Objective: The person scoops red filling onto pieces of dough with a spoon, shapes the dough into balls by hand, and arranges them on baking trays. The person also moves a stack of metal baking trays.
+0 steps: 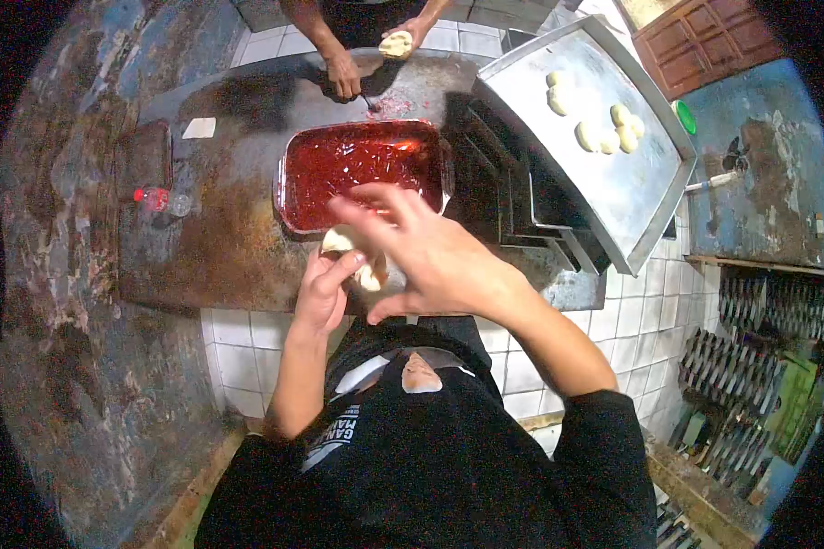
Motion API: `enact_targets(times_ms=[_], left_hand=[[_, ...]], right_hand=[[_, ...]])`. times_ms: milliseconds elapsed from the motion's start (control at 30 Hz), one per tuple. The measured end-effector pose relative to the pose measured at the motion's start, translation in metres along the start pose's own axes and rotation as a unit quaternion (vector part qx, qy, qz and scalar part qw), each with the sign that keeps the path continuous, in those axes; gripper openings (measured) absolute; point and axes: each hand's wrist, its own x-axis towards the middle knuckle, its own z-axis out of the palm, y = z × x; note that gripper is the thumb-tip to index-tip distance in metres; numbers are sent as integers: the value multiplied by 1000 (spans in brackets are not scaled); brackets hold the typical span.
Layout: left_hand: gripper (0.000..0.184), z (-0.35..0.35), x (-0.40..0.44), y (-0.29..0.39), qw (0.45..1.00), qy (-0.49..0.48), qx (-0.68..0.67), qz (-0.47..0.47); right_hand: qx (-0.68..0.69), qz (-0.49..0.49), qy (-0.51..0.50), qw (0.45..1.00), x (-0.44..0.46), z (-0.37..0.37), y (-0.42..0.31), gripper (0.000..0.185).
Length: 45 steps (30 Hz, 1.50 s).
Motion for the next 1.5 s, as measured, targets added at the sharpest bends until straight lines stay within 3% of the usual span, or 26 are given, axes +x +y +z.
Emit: enact_targets(times_ms=[33, 67, 100, 167, 233, 433, 467, 500, 567, 633, 700, 733, 767, 800, 867, 1000, 1100, 1167, 1200, 1267, 1300, 1333, 1367, 1400, 1433, 1500], left_hand=[[36, 3, 0, 0, 1000, -14, -12, 8], [38, 5, 1, 3, 999, -31, -14, -1], [38, 9, 1, 6, 999, -35, -13, -2], [37, 14, 2, 11, 1000, -12, -15, 4], [39, 6, 3, 14, 999, -30, -42, -12], [46, -9, -1, 18, 967, -145, -202, -56], [48, -5, -4, 22, 989, -71, -115, -61], [48, -7, -1, 24, 989, -72, -115, -60], [49, -12, 3, 29, 979, -196, 38, -44], [56, -6, -2, 34, 978, -188, 55, -73], [66, 0, -4, 38, 977, -200, 39, -63], [83, -10, -2, 39, 968, -214, 42, -123], [83, -13, -1, 34, 968, -214, 43, -122], [89, -16, 1, 30, 971, -205, -11, -120], [101, 3, -1, 40, 974, -183, -104, -89], [89, 2, -5, 35, 965, -189, -147, -111], [86, -9, -5, 22, 927, -273, -233, -110], [79, 7, -10, 31, 995, -98, 11, 11], [65, 7, -7, 29, 994, -101, 8, 44], [59, 11, -6, 31, 995, -80, 24, 60], [53, 16, -7, 33, 995, -60, 40, 75], [51, 23, -8, 38, 997, -40, -28, 68], [54, 28, -8, 40, 996, -10, -51, 67], [55, 21, -9, 41, 997, -24, -36, 57], [56, 17, -9, 44, 998, -38, -20, 46], [56, 26, -8, 44, 998, -41, -16, 50]], right_hand=[[-94, -87, -13, 992, 3, 3, 1, 109], [-49, -79, -26, 995, 7, 4, -1, 95], [-50, -76, -24, 996, 8, 1, 3, 95], [-11, -85, -69, 994, 16, -5, 11, 76], [65, -104, 29, 992, 18, -10, 14, 57], [258, 40, -66, 963, 14, -11, 31, 50], [254, 39, -20, 966, 15, -11, 23, 55], [249, 38, 26, 968, 17, -13, 17, 60], [177, -7, 16, 984, 19, -17, 15, 72], [130, -125, -71, 981, 22, -14, 18, 77], [118, -149, -85, 978, 24, -16, 15, 69], [150, -133, -99, 975, 26, -20, 14, 62], [183, -116, -114, 970, 28, -24, 13, 56], [199, -112, -80, 970, 28, -27, 10, 43], [228, -116, -51, 965, 26, -20, 16, 39], [269, -91, 8, 959, 21, -13, 17, 28], [290, -37, 37, 955, 16, -9, 17, 26], [306, -6, 56, 950, 15, -8, 14, 25], [243, -25, 84, 966, 17, -7, 12, 22], [173, -43, 103, 978, 16, -2, 10, 20], [174, -44, 103, 978, 15, -3, 8, 20], [190, -35, 105, 975, 15, -6, 6, 28], [205, -27, 108, 972, 15, -11, 2, 37], [188, 8, 91, 978, 12, -17, -6, 64], [187, 8, 91, 978, 11, -17, -9, 64], [18, -72, 95, 993, 11, -13, -15, 82]])
